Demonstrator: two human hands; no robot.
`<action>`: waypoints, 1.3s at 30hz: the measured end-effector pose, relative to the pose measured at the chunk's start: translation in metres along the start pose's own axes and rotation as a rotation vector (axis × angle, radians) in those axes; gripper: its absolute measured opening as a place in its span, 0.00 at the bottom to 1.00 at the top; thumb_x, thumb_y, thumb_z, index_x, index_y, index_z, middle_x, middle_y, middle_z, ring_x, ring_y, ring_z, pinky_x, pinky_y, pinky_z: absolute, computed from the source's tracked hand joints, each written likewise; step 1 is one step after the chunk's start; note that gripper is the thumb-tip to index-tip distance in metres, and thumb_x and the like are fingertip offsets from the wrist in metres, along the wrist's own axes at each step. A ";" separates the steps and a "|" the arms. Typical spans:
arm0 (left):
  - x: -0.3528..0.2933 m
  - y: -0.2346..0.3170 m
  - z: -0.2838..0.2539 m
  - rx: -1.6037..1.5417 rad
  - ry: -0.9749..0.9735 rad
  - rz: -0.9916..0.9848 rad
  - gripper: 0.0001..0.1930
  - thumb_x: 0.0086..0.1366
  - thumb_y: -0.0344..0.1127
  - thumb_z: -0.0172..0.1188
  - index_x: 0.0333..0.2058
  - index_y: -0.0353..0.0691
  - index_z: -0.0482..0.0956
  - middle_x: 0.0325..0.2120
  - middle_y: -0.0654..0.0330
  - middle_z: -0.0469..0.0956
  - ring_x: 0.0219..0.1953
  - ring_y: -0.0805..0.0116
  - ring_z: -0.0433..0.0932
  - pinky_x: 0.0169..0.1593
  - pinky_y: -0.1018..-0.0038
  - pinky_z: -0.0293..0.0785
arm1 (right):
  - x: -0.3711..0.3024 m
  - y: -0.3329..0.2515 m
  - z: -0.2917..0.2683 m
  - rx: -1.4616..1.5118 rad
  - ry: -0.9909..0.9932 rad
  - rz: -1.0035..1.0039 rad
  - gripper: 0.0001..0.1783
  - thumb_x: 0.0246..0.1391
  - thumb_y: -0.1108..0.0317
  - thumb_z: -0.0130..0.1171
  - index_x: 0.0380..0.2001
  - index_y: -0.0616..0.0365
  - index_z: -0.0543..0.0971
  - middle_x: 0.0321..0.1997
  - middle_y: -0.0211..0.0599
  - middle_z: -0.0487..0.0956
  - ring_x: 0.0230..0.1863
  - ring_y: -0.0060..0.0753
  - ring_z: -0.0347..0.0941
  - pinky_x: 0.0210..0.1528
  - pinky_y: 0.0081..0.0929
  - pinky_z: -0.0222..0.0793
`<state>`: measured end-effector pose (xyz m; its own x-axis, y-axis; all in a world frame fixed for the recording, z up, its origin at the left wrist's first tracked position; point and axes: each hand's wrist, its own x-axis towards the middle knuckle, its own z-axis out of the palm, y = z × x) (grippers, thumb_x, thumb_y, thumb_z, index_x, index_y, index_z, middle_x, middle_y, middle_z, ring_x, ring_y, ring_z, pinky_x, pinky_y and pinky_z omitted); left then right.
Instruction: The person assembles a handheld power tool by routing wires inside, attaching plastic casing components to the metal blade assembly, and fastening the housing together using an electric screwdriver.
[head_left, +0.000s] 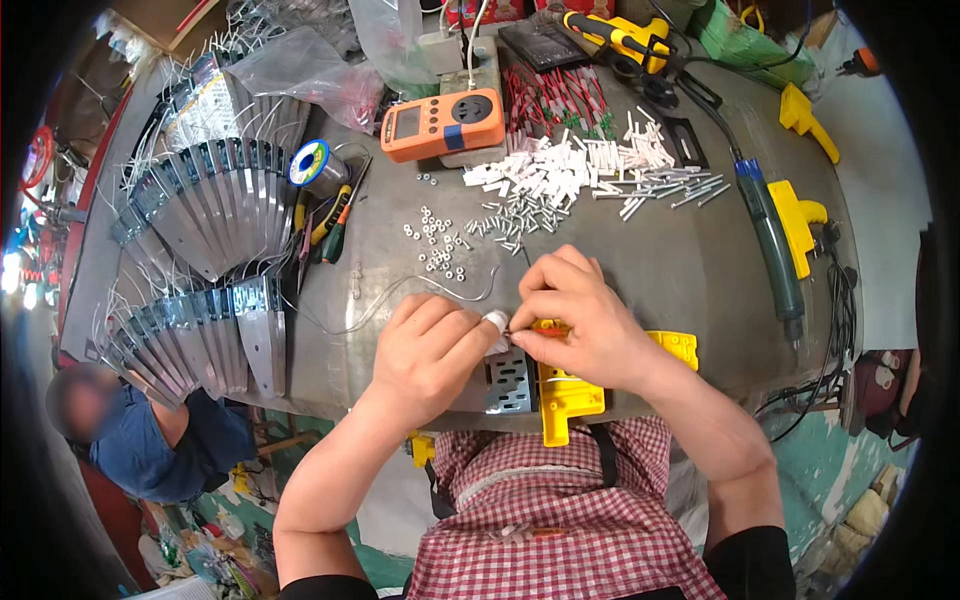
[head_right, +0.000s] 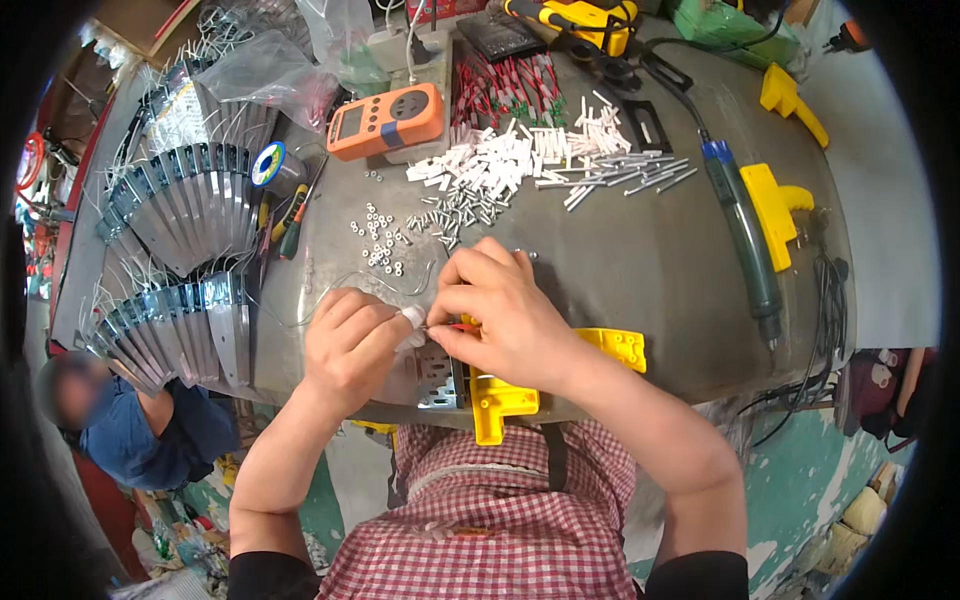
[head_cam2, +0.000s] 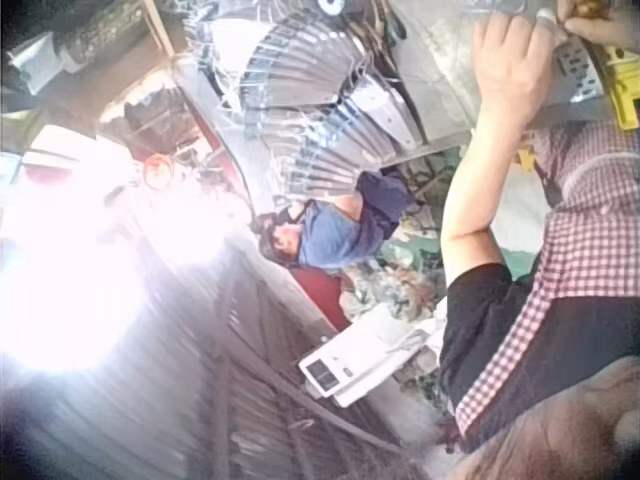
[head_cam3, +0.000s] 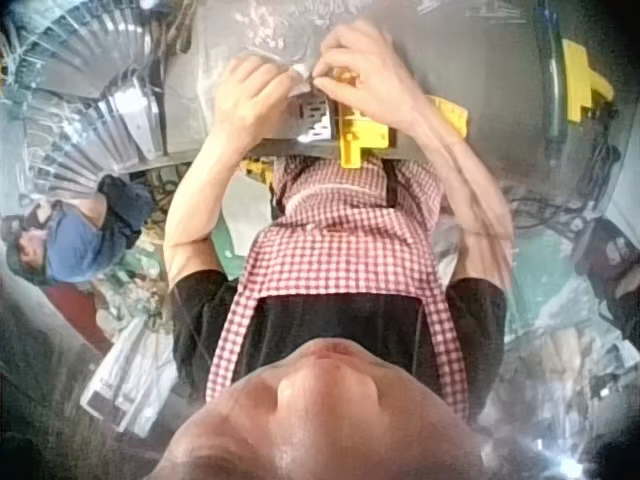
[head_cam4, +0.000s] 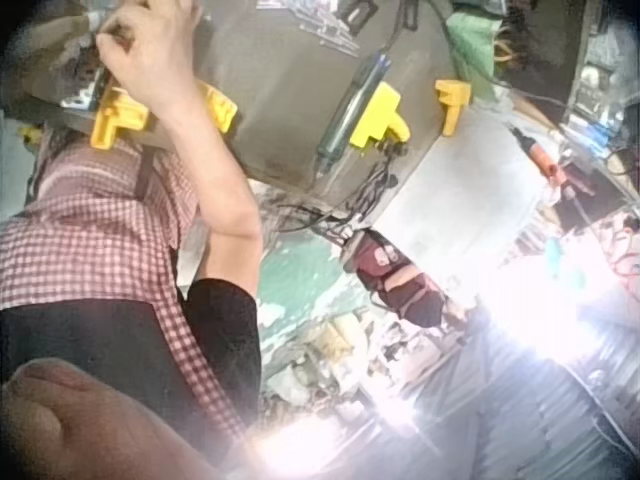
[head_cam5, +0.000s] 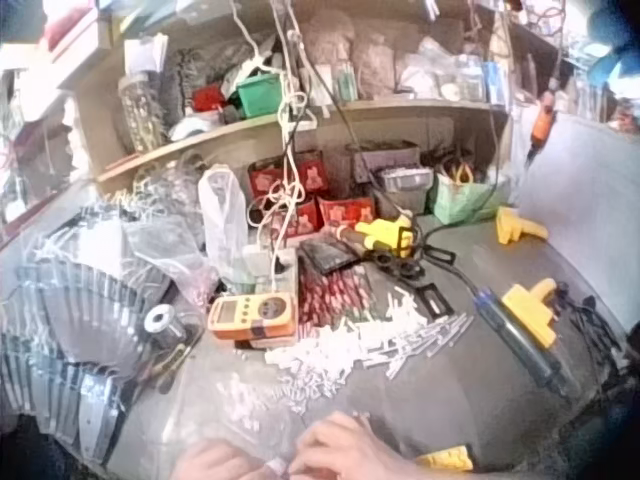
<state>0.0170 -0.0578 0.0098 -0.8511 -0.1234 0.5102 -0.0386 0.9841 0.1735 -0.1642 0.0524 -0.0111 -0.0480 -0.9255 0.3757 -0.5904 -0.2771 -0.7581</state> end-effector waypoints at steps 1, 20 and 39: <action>0.003 0.000 0.000 -0.013 -0.048 -0.016 0.16 0.37 0.30 0.64 0.31 0.38 0.77 0.25 0.60 0.74 0.28 0.60 0.74 0.35 0.69 0.68 | 0.000 -0.002 0.001 -0.004 -0.002 -0.005 0.09 0.40 0.66 0.65 0.25 0.52 0.75 0.34 0.28 0.70 0.42 0.33 0.64 0.46 0.35 0.54; 0.076 -0.088 0.071 0.084 -0.025 -0.260 0.12 0.49 0.22 0.55 0.35 0.32 0.72 0.31 0.48 0.74 0.37 0.49 0.75 0.43 0.62 0.72 | -0.018 -0.021 0.003 -0.011 0.183 0.018 0.08 0.45 0.66 0.66 0.31 0.52 0.80 0.30 0.25 0.76 0.35 0.30 0.70 0.43 0.32 0.56; -0.016 -0.003 -0.001 -1.413 0.050 -1.195 0.08 0.65 0.28 0.52 0.42 0.35 0.74 0.29 0.60 0.77 0.28 0.77 0.71 0.33 0.82 0.68 | -0.008 -0.019 0.010 -0.036 0.136 0.126 0.07 0.42 0.70 0.64 0.22 0.53 0.75 0.23 0.26 0.72 0.31 0.31 0.68 0.41 0.31 0.55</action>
<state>0.0313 -0.0585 0.0023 -0.6883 -0.6167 -0.3819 -0.0991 -0.4415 0.8918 -0.1443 0.0624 -0.0054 -0.2303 -0.9081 0.3498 -0.6008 -0.1501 -0.7852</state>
